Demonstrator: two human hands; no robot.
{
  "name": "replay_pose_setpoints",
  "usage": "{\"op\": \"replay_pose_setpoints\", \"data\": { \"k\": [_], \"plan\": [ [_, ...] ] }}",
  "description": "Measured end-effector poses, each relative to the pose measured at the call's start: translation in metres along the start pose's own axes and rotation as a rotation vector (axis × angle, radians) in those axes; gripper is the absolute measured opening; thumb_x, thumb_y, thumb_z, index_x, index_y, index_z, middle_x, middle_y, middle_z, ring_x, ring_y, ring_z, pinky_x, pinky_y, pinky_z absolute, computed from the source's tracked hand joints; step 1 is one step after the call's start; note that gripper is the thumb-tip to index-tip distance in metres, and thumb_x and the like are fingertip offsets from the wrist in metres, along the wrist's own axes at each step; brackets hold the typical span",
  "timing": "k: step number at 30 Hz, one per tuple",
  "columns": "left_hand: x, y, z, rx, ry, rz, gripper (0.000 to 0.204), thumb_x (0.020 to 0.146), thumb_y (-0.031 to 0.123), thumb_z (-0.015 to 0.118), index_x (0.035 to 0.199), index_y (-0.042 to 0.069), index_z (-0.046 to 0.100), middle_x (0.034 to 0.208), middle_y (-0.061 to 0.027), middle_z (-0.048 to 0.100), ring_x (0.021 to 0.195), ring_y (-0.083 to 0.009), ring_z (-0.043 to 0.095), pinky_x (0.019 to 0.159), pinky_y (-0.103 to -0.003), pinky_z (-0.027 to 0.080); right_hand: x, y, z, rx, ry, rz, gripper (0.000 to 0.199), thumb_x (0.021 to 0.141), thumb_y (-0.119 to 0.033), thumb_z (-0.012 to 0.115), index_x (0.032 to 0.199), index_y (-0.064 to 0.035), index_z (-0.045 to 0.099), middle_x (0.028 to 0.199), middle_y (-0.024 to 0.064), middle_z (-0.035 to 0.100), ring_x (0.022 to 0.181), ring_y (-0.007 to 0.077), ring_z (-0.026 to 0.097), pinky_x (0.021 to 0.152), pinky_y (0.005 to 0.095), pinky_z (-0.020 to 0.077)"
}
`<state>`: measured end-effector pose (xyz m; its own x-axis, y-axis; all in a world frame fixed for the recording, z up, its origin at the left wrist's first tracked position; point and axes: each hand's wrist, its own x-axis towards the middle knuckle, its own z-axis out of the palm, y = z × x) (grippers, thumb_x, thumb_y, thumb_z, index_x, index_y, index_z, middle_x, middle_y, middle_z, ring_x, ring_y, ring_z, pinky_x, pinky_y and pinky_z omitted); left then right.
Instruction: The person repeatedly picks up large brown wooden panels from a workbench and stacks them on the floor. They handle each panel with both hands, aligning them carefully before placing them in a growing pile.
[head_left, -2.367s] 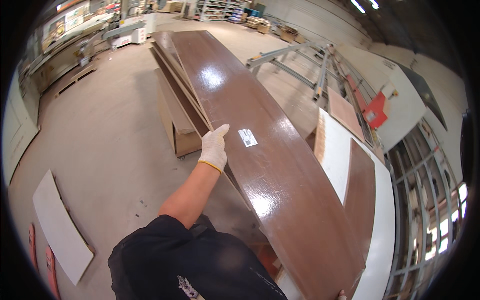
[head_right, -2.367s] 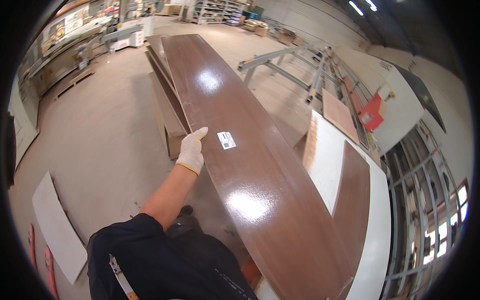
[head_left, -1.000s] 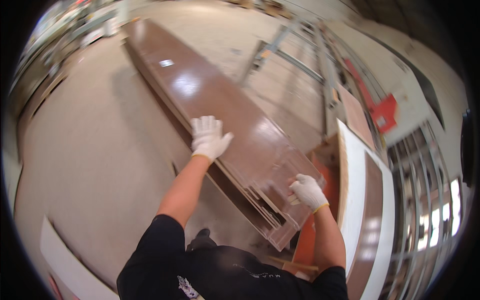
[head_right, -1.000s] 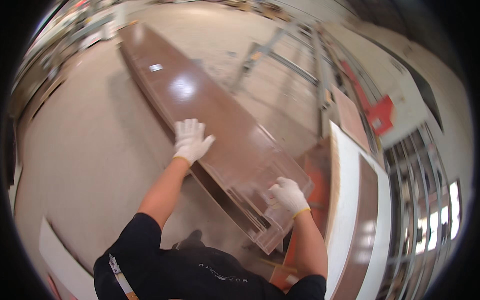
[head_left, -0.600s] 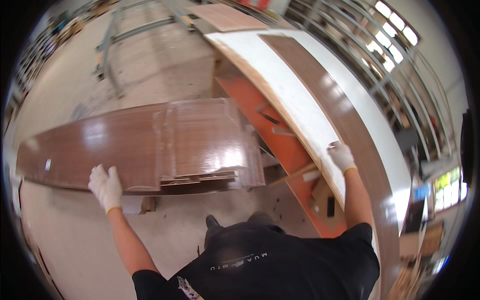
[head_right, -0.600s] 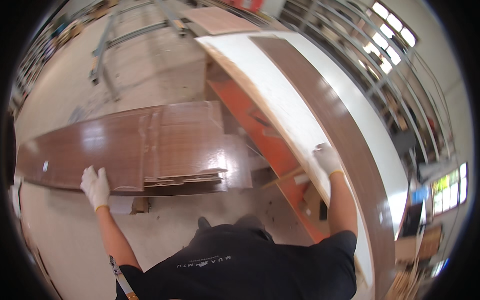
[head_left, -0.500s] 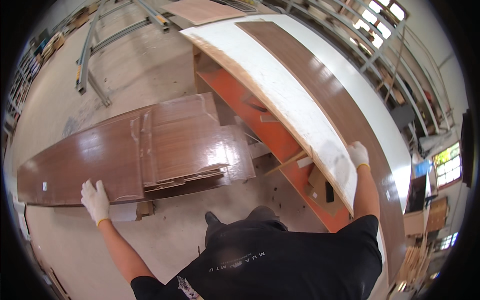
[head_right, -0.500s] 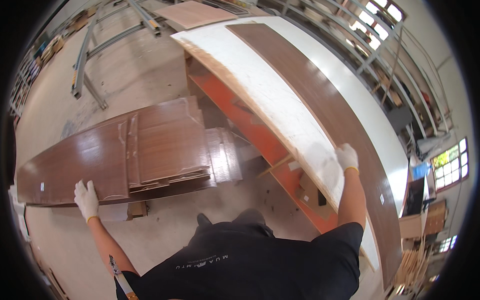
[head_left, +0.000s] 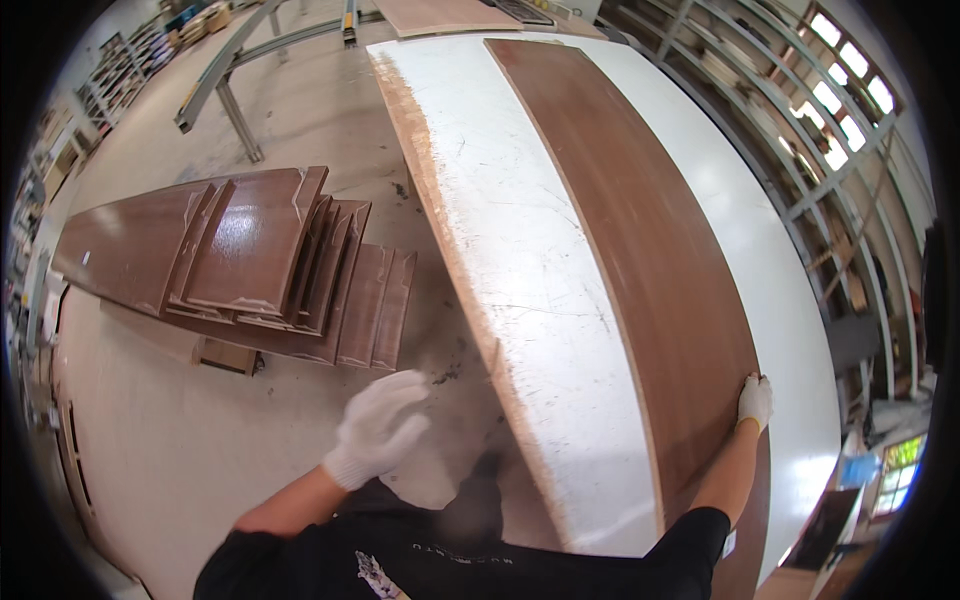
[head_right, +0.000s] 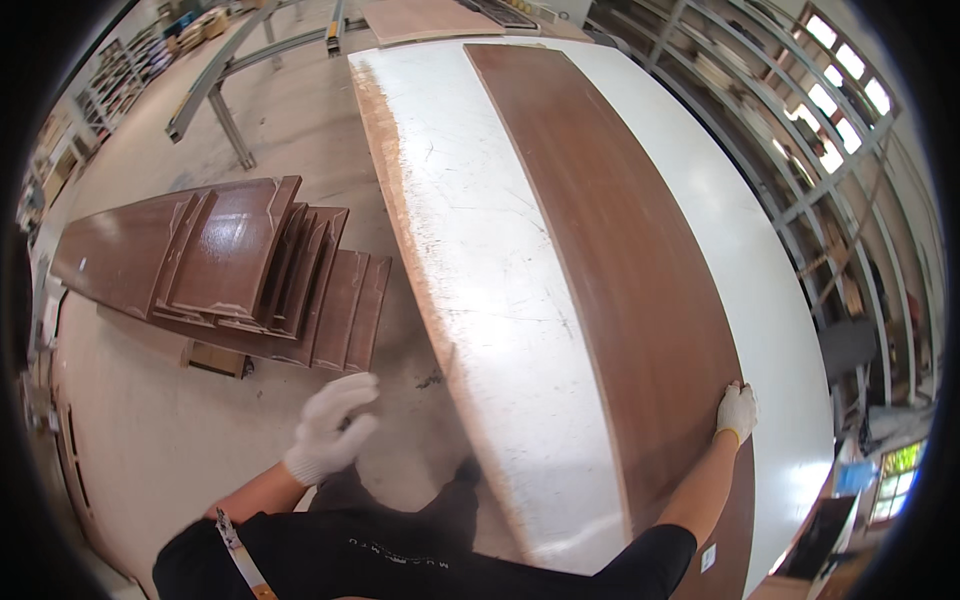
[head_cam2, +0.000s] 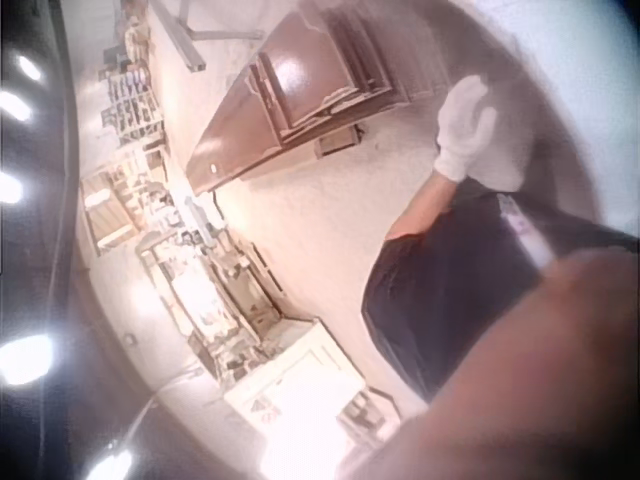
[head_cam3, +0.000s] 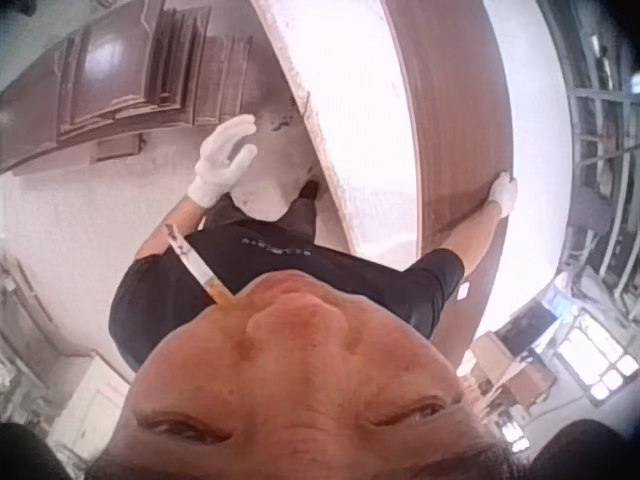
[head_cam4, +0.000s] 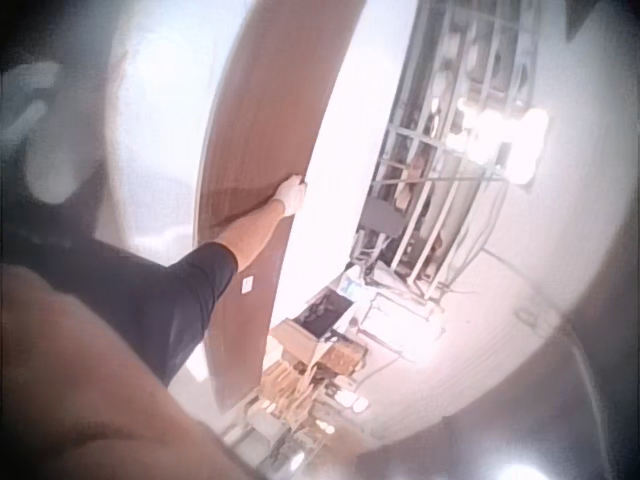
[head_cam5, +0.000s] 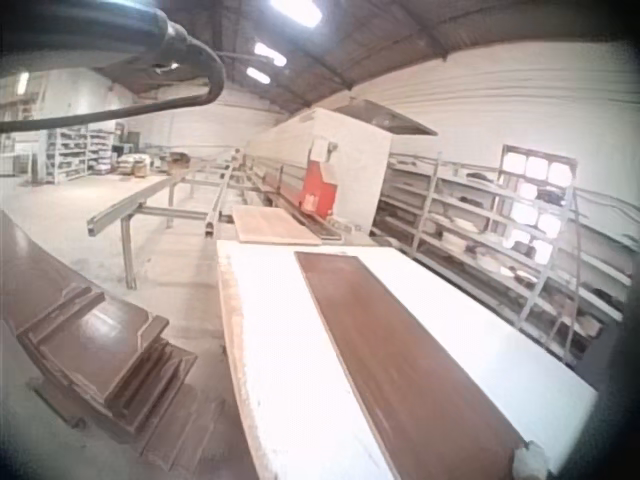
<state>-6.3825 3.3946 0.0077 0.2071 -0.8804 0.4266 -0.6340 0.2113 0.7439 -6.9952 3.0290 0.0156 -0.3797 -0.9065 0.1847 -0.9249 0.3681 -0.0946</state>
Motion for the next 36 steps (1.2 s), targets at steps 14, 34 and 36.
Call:
{"op": "replay_pose_setpoints", "data": {
  "k": [14, 34, 36],
  "plan": [
    [-0.026, 0.079, 0.200, -1.375, 0.027, -1.065, 0.058, 0.107, 0.031, 0.070, 0.153, 0.000, 0.052, 0.136, -0.0123, 0.067, 0.126, -0.0236, 0.064, 0.106, -0.039, 0.053, -0.179, -0.016, -0.039, 0.145, -0.077, -0.140, 0.048, 0.100, -0.036, 0.069, 0.134, -0.0018, 0.071, 0.128, 0.0214, 0.069, 0.124, 0.0392, 0.063, 0.107, 0.0489, 0.0508],
    [-0.042, 0.111, 0.190, -1.155, 0.048, -0.922, 0.046, 0.108, 0.030, 0.070, 0.133, -0.009, 0.065, 0.125, -0.0120, 0.072, 0.111, -0.0221, 0.071, 0.097, -0.039, 0.059, -0.237, 0.066, -0.082, 0.117, -0.192, -0.073, 0.052, 0.104, -0.045, 0.062, 0.114, 0.0036, 0.077, 0.122, 0.0274, 0.073, 0.118, 0.0418, 0.070, 0.104, 0.0496, 0.0550],
    [-0.046, 0.124, 0.176, -0.986, 0.081, -0.787, 0.042, 0.107, 0.029, 0.071, 0.126, -0.008, 0.068, 0.114, -0.0098, 0.074, 0.100, -0.0198, 0.073, 0.088, -0.037, 0.060, -0.234, 0.070, -0.085, 0.124, -0.203, -0.147, 0.050, 0.103, -0.042, 0.064, 0.110, 0.0044, 0.079, 0.113, 0.0279, 0.077, 0.109, 0.0444, 0.074, 0.100, 0.0512, 0.0560]
  ]
}}
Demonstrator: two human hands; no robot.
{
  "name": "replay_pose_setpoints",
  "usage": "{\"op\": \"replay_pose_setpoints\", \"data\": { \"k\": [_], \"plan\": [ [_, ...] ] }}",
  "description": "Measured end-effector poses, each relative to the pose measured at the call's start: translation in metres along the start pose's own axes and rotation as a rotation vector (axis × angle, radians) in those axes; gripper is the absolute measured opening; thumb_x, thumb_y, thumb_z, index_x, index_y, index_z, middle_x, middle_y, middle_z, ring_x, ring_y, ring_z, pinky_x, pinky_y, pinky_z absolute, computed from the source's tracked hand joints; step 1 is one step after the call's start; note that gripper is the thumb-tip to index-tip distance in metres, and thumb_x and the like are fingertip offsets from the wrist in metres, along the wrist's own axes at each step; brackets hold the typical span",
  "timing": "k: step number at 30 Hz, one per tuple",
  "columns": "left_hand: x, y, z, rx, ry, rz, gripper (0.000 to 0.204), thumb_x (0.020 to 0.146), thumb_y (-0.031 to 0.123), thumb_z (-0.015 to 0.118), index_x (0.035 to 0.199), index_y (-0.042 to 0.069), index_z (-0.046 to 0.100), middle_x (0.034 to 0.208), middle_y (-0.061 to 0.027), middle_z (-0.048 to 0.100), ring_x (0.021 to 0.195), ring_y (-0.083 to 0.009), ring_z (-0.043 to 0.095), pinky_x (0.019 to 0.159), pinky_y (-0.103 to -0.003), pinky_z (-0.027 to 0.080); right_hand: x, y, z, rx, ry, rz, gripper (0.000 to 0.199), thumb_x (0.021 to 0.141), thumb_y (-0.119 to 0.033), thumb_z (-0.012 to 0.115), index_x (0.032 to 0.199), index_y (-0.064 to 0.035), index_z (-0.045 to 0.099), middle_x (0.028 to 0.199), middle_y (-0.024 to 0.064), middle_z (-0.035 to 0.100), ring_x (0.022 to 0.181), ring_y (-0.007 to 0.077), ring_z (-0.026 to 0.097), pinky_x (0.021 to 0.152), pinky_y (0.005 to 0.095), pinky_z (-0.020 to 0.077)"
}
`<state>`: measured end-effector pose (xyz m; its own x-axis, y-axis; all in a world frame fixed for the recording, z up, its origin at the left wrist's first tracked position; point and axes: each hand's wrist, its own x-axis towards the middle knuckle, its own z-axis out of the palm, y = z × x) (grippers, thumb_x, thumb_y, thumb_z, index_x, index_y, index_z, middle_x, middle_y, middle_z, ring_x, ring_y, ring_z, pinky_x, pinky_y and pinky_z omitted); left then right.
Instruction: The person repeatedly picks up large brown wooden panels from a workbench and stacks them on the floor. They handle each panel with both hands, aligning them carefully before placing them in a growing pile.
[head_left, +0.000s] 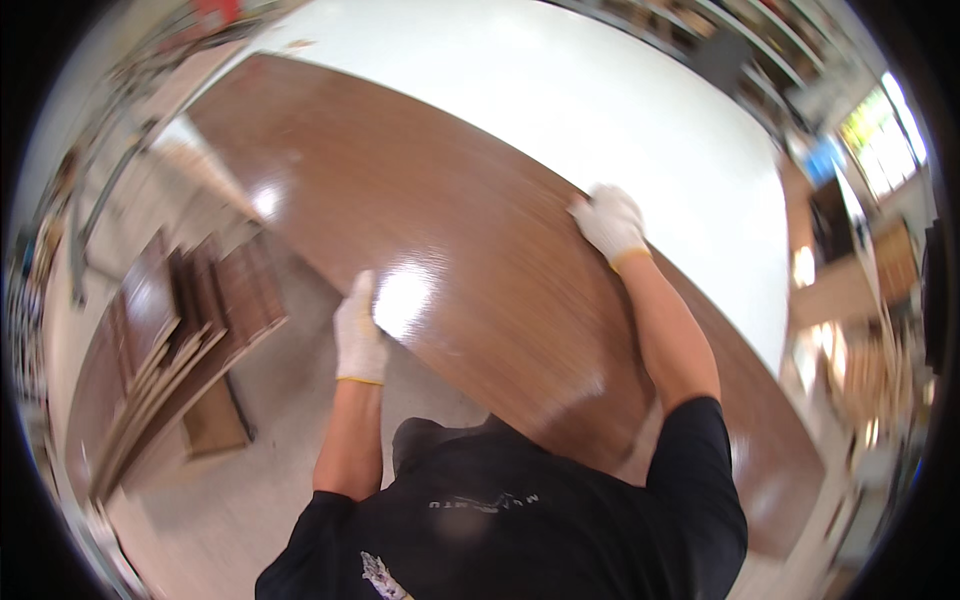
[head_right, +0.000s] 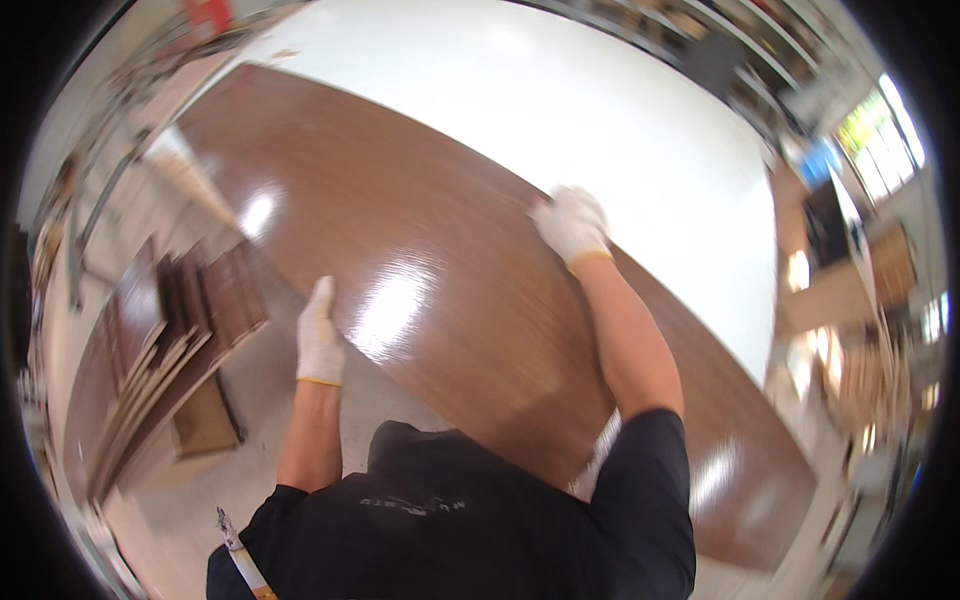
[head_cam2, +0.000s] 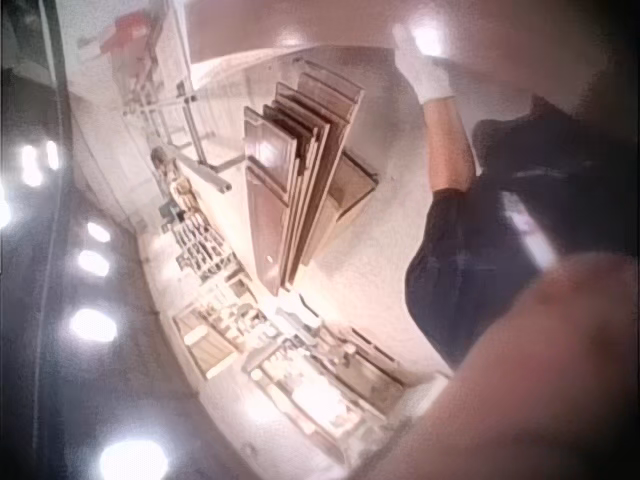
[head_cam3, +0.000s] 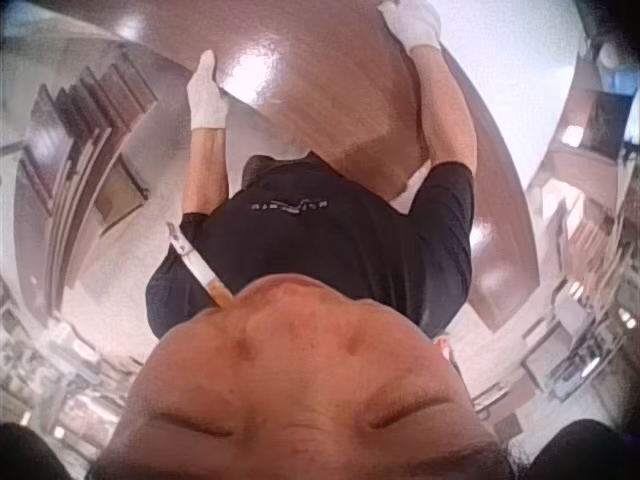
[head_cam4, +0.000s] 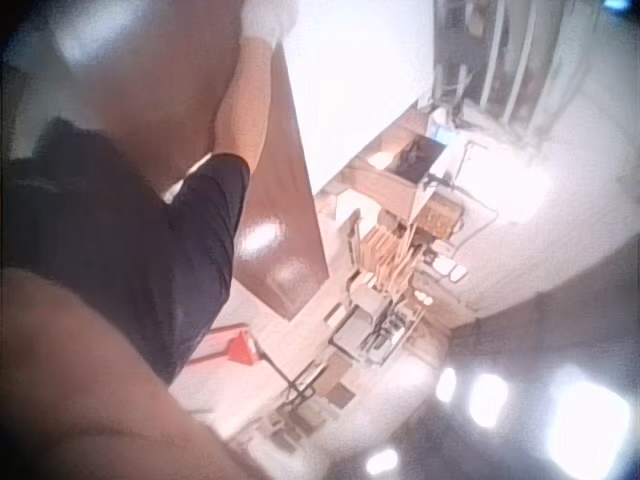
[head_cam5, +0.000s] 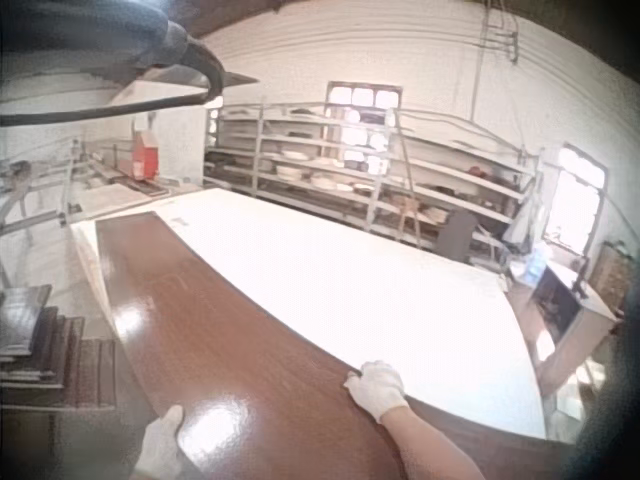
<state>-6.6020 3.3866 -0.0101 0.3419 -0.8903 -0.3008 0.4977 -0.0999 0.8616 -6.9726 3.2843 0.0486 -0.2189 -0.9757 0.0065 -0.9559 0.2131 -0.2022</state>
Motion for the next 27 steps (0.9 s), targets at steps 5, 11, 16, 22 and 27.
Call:
{"op": "replay_pose_setpoints", "data": {
  "k": [5, 11, 16, 22, 27],
  "plan": [
    [-0.047, 0.031, -0.011, 0.173, -0.024, -0.072, 0.037, 0.103, 0.038, 0.075, 0.116, 0.003, 0.072, 0.093, -0.0039, 0.074, 0.069, -0.0127, 0.069, 0.052, -0.029, 0.052, -0.011, -0.012, -0.002, -0.030, -0.046, -0.064, 0.052, 0.103, -0.047, 0.060, 0.115, 0.0018, 0.075, 0.120, 0.0287, 0.074, 0.115, 0.0474, 0.070, 0.102, 0.0540, 0.0543],
    [-0.076, 0.014, -0.036, 0.063, -0.017, -0.090, 0.027, 0.105, 0.025, 0.072, 0.120, 0.003, 0.073, 0.104, -0.0050, 0.077, 0.088, -0.0149, 0.072, 0.077, -0.031, 0.057, -0.026, -0.026, 0.003, -0.104, -0.077, -0.043, 0.055, 0.105, -0.049, 0.055, 0.112, 0.0022, 0.075, 0.119, 0.0289, 0.075, 0.114, 0.0469, 0.071, 0.102, 0.0538, 0.0541],
    [-0.094, -0.022, -0.044, -0.152, 0.077, -0.054, 0.031, 0.105, 0.021, 0.071, 0.129, 0.001, 0.070, 0.124, -0.0096, 0.074, 0.109, -0.0190, 0.071, 0.096, -0.035, 0.056, -0.037, -0.027, 0.002, -0.189, -0.096, -0.073, 0.058, 0.107, -0.051, 0.053, 0.112, 0.0022, 0.076, 0.117, 0.0300, 0.075, 0.114, 0.0457, 0.071, 0.101, 0.0532, 0.0549],
    [-0.104, -0.053, -0.046, -0.315, 0.161, -0.036, 0.031, 0.102, 0.012, 0.072, 0.131, 0.002, 0.066, 0.124, -0.0083, 0.073, 0.110, -0.0196, 0.070, 0.095, -0.037, 0.057, -0.052, -0.033, 0.009, -0.223, -0.003, -0.166, 0.058, 0.106, -0.049, 0.054, 0.112, 0.0045, 0.075, 0.113, 0.0310, 0.075, 0.113, 0.0479, 0.070, 0.099, 0.0541, 0.0546],
    [-0.110, -0.059, -0.048, -0.356, 0.102, 0.067, 0.033, 0.099, 0.005, 0.071, 0.131, 0.002, 0.065, 0.122, -0.0068, 0.073, 0.110, -0.0197, 0.070, 0.096, -0.037, 0.058, -0.058, -0.027, 0.007, -0.131, -0.002, -0.138, 0.056, 0.106, -0.046, 0.054, 0.113, 0.0059, 0.074, 0.115, 0.0334, 0.074, 0.115, 0.0497, 0.069, 0.099, 0.0551, 0.0537]
  ]
}}
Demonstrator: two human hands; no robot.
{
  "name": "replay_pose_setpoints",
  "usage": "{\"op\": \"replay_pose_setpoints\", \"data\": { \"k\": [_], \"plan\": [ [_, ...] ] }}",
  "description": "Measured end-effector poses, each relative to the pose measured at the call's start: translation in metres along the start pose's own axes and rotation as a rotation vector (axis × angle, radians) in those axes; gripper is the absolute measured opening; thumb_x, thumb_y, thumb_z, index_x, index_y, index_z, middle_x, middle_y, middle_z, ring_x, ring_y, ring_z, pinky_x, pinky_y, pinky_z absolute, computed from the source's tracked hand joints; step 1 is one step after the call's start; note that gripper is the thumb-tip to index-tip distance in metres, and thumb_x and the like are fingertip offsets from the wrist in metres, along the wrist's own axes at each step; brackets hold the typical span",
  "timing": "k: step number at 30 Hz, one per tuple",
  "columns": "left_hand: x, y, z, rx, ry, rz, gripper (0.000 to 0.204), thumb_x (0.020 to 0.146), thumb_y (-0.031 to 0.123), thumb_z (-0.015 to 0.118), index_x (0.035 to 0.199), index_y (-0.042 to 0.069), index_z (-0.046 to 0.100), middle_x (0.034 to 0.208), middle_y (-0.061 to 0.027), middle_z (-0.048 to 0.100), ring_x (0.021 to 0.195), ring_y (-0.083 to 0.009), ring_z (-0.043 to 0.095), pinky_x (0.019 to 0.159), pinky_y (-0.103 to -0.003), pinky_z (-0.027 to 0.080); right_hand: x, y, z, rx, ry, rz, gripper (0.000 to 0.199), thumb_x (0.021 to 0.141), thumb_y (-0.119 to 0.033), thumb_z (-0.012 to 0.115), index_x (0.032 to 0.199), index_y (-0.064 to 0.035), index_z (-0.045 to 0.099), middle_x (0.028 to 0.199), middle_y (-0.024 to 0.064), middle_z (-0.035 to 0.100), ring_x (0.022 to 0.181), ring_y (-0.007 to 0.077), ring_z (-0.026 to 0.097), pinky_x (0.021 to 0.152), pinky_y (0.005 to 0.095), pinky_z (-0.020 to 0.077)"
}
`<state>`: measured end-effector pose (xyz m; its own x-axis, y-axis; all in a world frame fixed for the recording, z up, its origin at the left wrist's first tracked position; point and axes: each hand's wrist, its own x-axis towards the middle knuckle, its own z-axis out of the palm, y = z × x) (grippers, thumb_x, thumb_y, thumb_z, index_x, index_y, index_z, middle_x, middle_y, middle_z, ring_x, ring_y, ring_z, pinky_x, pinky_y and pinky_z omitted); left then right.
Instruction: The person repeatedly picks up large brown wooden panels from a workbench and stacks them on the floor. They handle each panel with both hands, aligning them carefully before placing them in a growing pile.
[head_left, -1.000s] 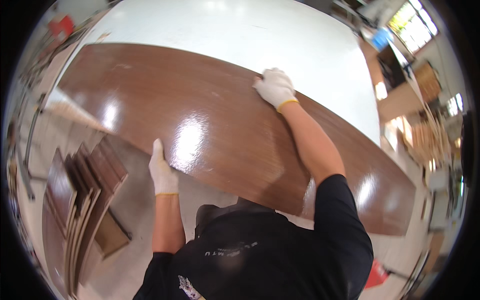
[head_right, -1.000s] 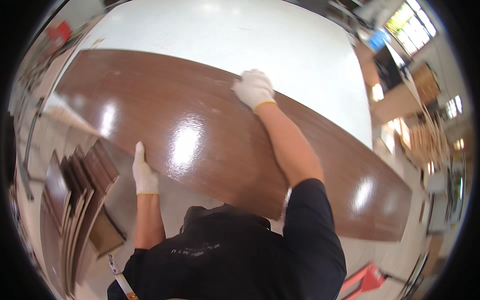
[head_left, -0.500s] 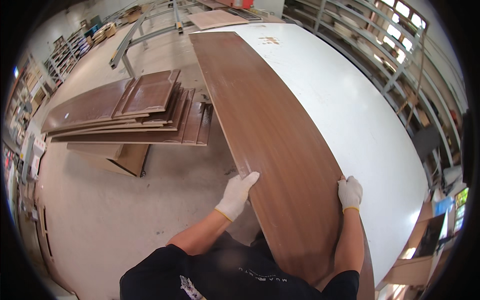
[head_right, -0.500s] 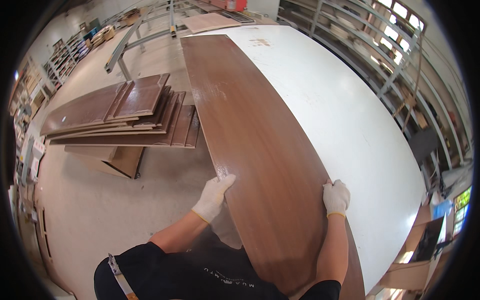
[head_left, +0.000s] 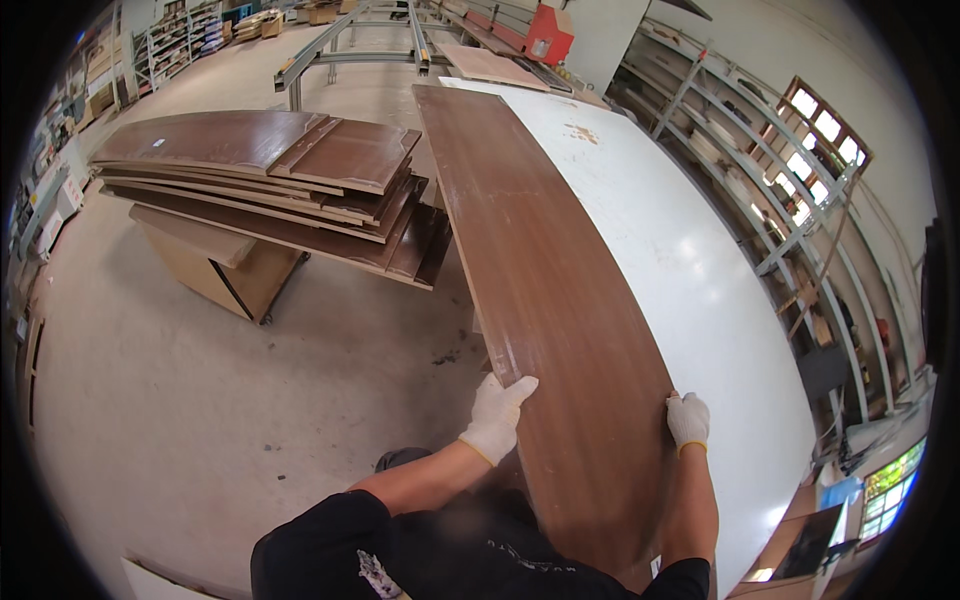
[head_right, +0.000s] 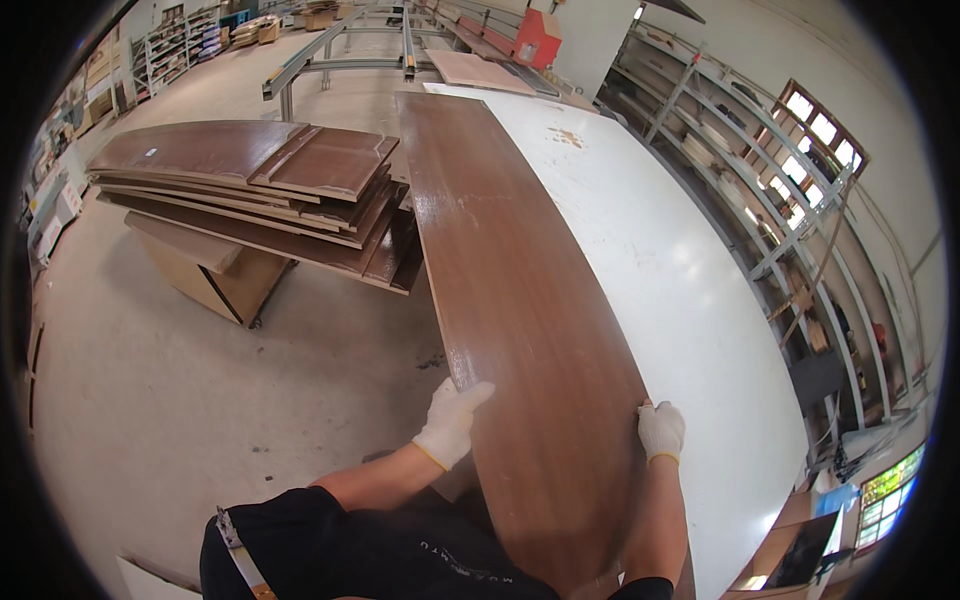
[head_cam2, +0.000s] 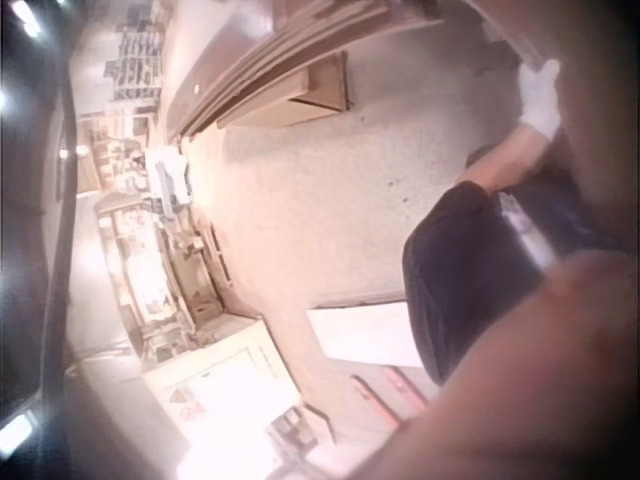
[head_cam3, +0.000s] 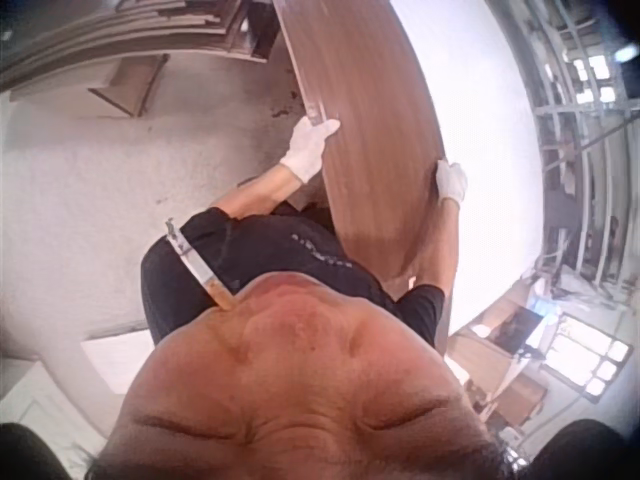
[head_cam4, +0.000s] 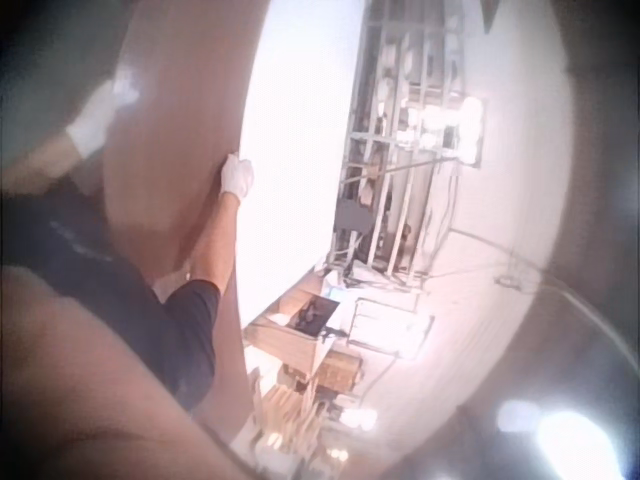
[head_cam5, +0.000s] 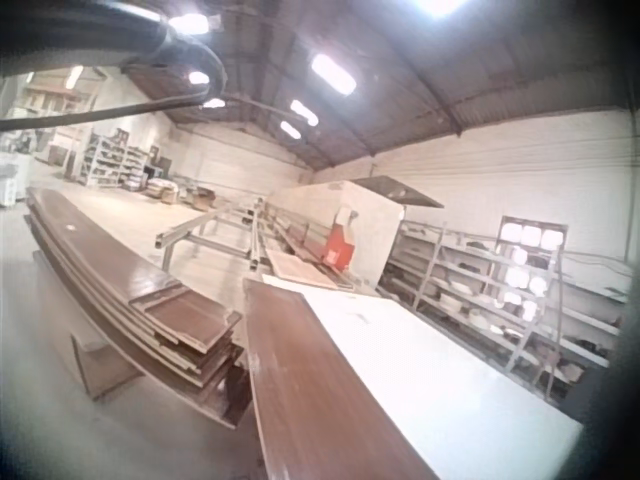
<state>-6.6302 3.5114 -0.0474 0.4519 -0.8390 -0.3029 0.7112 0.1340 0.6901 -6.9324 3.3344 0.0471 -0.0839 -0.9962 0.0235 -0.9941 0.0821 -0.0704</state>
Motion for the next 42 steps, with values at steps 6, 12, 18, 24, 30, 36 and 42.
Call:
{"op": "replay_pose_setpoints", "data": {
  "k": [6, 12, 18, 24, 30, 36, 42],
  "plan": [
    [-0.019, 0.012, 0.019, -0.115, -0.037, 0.053, 0.033, 0.099, 0.003, 0.071, 0.131, 0.002, 0.065, 0.124, -0.0054, 0.072, 0.110, -0.0180, 0.069, 0.096, -0.036, 0.057, 0.023, 0.016, -0.001, -0.002, -0.115, -0.141, 0.061, 0.106, -0.049, 0.050, 0.116, 0.0065, 0.074, 0.119, 0.0319, 0.074, 0.117, 0.0510, 0.069, 0.102, 0.0567, 0.0530],
    [-0.039, 0.029, 0.052, -0.002, 0.005, 0.071, 0.032, 0.099, 0.004, 0.072, 0.129, 0.000, 0.066, 0.125, -0.0059, 0.072, 0.111, -0.0165, 0.068, 0.097, -0.035, 0.057, 0.059, 0.040, 0.006, 0.101, -0.299, -0.030, 0.068, 0.110, -0.050, 0.041, 0.137, 0.0070, 0.068, 0.142, 0.0346, 0.065, 0.138, 0.0480, 0.059, 0.115, 0.0516, 0.0449],
    [-0.054, 0.044, 0.071, -0.136, -0.043, 0.143, 0.033, 0.099, 0.006, 0.073, 0.130, -0.001, 0.066, 0.124, -0.0068, 0.072, 0.109, -0.0149, 0.068, 0.095, -0.034, 0.057, 0.074, 0.032, -0.016, 0.022, -0.245, -0.243, 0.069, 0.113, -0.050, 0.032, 0.129, 0.0036, 0.072, 0.135, 0.0344, 0.068, 0.132, 0.0501, 0.061, 0.111, 0.0552, 0.0472],
    [-0.059, 0.065, 0.065, -0.211, 0.004, 0.235, 0.034, 0.098, 0.006, 0.073, 0.130, -0.003, 0.065, 0.123, -0.0086, 0.074, 0.109, -0.0169, 0.069, 0.098, -0.034, 0.055, 0.073, -0.031, -0.051, 0.013, -0.131, -0.373, 0.065, 0.114, -0.047, 0.030, 0.122, 0.0041, 0.070, 0.126, 0.0337, 0.070, 0.121, 0.0551, 0.064, 0.105, 0.0612, 0.0491],
    [-0.060, 0.090, 0.029, -0.333, 0.080, 0.385, 0.033, 0.098, 0.005, 0.073, 0.130, -0.003, 0.066, 0.121, -0.0079, 0.075, 0.108, -0.0159, 0.069, 0.097, -0.033, 0.055, 0.078, -0.118, -0.064, 0.039, -0.059, -0.540, 0.064, 0.114, -0.047, 0.031, 0.121, 0.0023, 0.071, 0.124, 0.0348, 0.070, 0.121, 0.0555, 0.063, 0.104, 0.0612, 0.0489],
    [-0.050, 0.135, -0.042, -0.243, 0.283, 0.517, 0.031, 0.096, 0.004, 0.072, 0.126, -0.003, 0.069, 0.116, -0.0081, 0.075, 0.101, -0.0135, 0.069, 0.089, -0.032, 0.055, 0.057, -0.255, -0.050, 0.022, -0.066, -0.684, 0.064, 0.113, -0.050, 0.033, 0.116, 0.0007, 0.072, 0.119, 0.0331, 0.072, 0.116, 0.0553, 0.065, 0.101, 0.0623, 0.0494],
    [-0.006, 0.212, -0.132, -0.178, 0.570, 0.590, 0.028, 0.093, 0.006, 0.074, 0.119, -0.003, 0.069, 0.109, -0.0045, 0.073, 0.093, -0.0125, 0.067, 0.083, -0.032, 0.055, 0.041, -0.434, -0.006, 0.026, -0.170, -0.816, 0.064, 0.110, -0.054, 0.041, 0.115, 0.0029, 0.072, 0.122, 0.0339, 0.072, 0.121, 0.0543, 0.065, 0.106, 0.0601, 0.0495]
  ]
}}
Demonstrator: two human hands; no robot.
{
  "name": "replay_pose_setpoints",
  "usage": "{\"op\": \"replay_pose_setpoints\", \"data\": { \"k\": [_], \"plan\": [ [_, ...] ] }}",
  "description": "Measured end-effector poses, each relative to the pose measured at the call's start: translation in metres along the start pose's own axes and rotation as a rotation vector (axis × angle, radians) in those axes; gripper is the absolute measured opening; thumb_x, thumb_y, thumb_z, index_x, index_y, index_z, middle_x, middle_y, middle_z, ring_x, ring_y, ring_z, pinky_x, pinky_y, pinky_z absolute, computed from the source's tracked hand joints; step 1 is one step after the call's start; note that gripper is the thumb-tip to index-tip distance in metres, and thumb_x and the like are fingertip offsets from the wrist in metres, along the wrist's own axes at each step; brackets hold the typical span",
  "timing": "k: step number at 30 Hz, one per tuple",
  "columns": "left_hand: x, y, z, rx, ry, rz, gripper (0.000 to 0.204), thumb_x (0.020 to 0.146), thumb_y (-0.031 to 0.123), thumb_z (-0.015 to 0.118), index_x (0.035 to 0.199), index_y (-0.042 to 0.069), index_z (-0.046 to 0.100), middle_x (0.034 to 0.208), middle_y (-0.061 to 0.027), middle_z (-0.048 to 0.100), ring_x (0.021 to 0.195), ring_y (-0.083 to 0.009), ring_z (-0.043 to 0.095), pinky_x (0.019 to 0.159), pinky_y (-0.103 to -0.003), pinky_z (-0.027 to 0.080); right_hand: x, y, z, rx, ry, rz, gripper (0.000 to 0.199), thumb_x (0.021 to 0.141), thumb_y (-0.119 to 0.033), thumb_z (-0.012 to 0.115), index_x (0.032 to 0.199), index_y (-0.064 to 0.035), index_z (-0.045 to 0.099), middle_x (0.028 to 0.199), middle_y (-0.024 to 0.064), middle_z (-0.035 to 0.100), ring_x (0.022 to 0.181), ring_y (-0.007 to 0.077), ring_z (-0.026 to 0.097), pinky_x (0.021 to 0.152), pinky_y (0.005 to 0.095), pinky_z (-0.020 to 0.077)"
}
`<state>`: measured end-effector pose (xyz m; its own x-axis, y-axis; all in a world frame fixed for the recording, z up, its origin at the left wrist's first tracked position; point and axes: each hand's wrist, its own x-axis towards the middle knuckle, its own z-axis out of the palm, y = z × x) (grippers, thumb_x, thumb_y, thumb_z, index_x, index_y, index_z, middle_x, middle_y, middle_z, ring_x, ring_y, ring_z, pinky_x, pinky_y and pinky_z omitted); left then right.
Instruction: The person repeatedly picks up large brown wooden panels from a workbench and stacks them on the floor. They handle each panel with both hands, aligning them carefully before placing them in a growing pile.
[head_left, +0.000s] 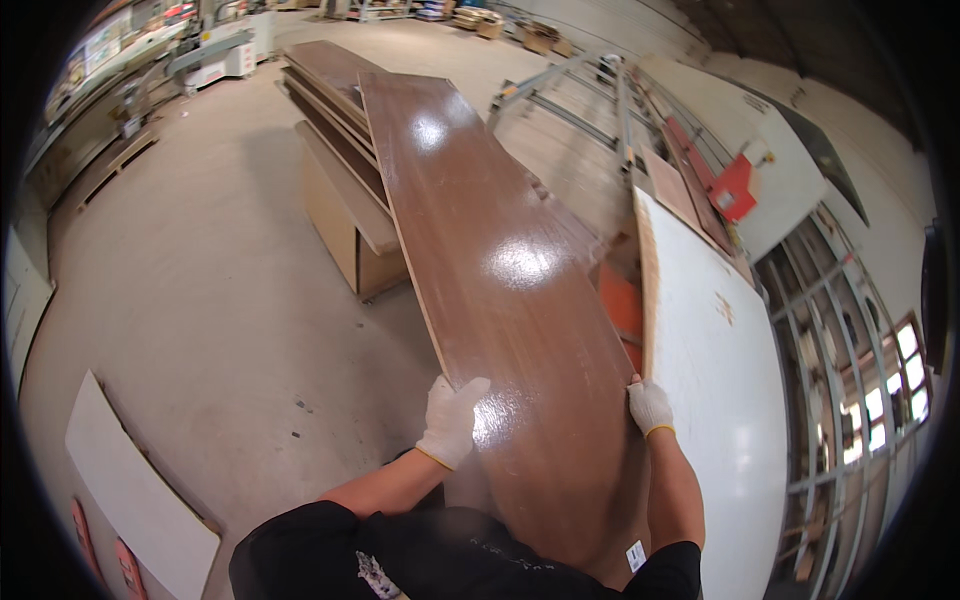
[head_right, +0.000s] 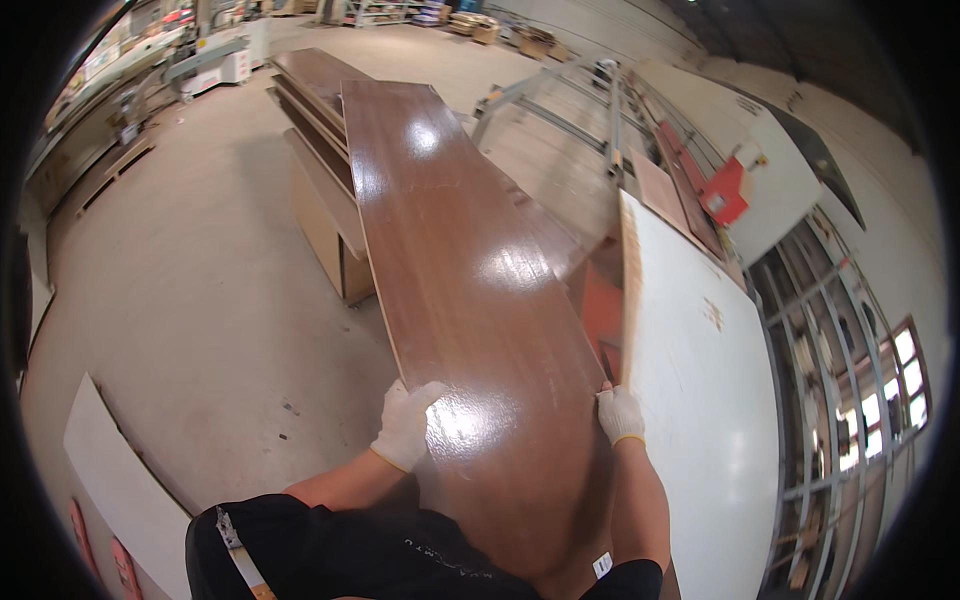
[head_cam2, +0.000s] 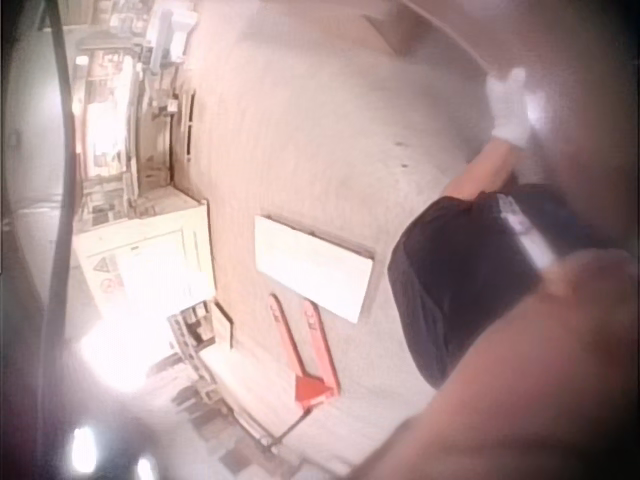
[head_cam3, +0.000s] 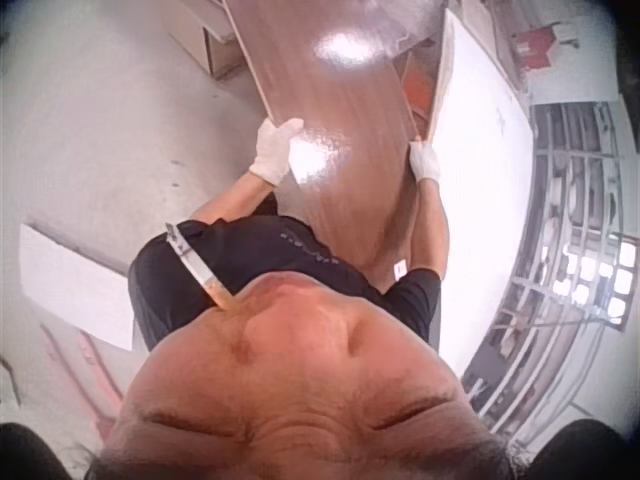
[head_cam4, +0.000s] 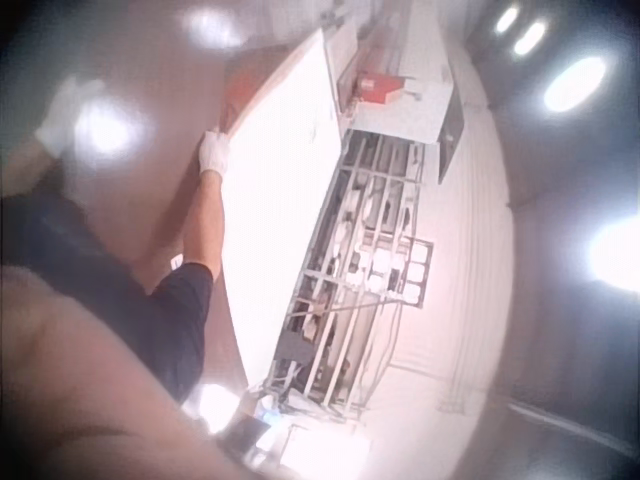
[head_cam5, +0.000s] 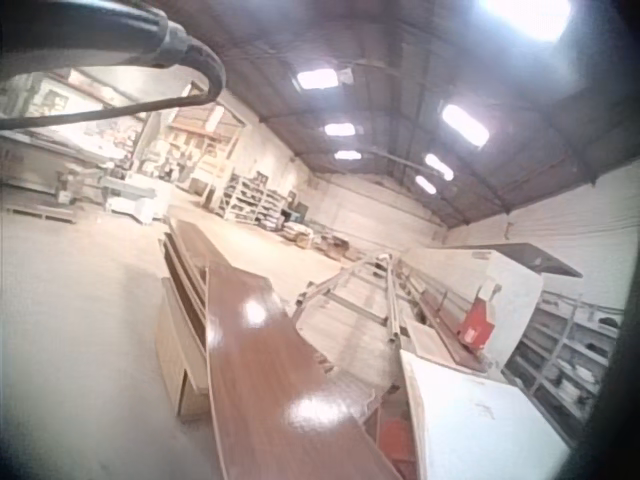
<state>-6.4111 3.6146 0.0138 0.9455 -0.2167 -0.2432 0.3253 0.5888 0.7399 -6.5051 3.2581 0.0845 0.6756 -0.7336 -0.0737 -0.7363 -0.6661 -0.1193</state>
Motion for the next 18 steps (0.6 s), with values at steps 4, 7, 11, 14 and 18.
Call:
{"op": "replay_pose_setpoints", "data": {
  "k": [4, 7, 11, 14, 18],
  "plan": [
    [0.079, 0.020, -0.015, -0.052, 0.123, -0.016, 0.031, 0.095, 0.007, 0.073, 0.123, -0.004, 0.068, 0.112, -0.0074, 0.073, 0.098, -0.0160, 0.069, 0.086, -0.034, 0.056, 0.075, -0.080, 0.011, 0.007, 0.000, -0.080, 0.059, 0.108, -0.051, 0.046, 0.124, 0.0013, 0.068, 0.131, 0.0336, 0.069, 0.126, 0.0520, 0.064, 0.107, 0.0600, 0.0493],
    [0.135, 0.033, -0.023, -0.094, 0.129, 0.031, 0.032, 0.096, 0.007, 0.072, 0.125, -0.004, 0.067, 0.116, -0.0100, 0.073, 0.101, -0.0185, 0.070, 0.090, -0.035, 0.056, 0.107, -0.149, -0.002, 0.064, 0.036, -0.075, 0.056, 0.106, -0.051, 0.051, 0.119, 0.0007, 0.068, 0.123, 0.0356, 0.071, 0.121, 0.0531, 0.066, 0.104, 0.0597, 0.0506],
    [0.215, 0.050, -0.030, -0.057, 0.084, 0.204, 0.041, 0.094, 0.008, 0.072, 0.134, -0.002, 0.065, 0.127, -0.0153, 0.073, 0.111, -0.0307, 0.071, 0.099, -0.045, 0.059, 0.121, -0.199, -0.036, 0.070, 0.109, -0.284, 0.044, 0.102, -0.042, 0.061, 0.114, -0.0001, 0.068, 0.122, 0.0308, 0.072, 0.117, 0.0494, 0.068, 0.102, 0.0574, 0.0522],
    [0.271, 0.062, -0.041, 0.005, 0.164, 0.154, 0.040, 0.095, 0.011, 0.072, 0.132, -0.003, 0.065, 0.123, -0.0165, 0.074, 0.109, -0.0344, 0.072, 0.099, -0.052, 0.060, 0.107, -0.150, -0.048, 0.095, 0.046, -0.519, 0.044, 0.100, -0.040, 0.063, 0.117, 0.0002, 0.068, 0.119, 0.0266, 0.072, 0.115, 0.0477, 0.067, 0.100, 0.0556, 0.0529],
    [0.317, 0.067, -0.061, -0.141, 0.109, 0.091, 0.047, 0.093, 0.007, 0.075, 0.138, -0.003, 0.065, 0.131, -0.0152, 0.073, 0.116, -0.0337, 0.070, 0.104, -0.048, 0.057, 0.016, 0.032, -0.027, 0.004, 0.290, -0.131, 0.040, 0.095, -0.030, 0.073, 0.123, -0.0007, 0.069, 0.119, 0.0244, 0.073, 0.115, 0.0447, 0.068, 0.102, 0.0509, 0.0543]
  ]
}}
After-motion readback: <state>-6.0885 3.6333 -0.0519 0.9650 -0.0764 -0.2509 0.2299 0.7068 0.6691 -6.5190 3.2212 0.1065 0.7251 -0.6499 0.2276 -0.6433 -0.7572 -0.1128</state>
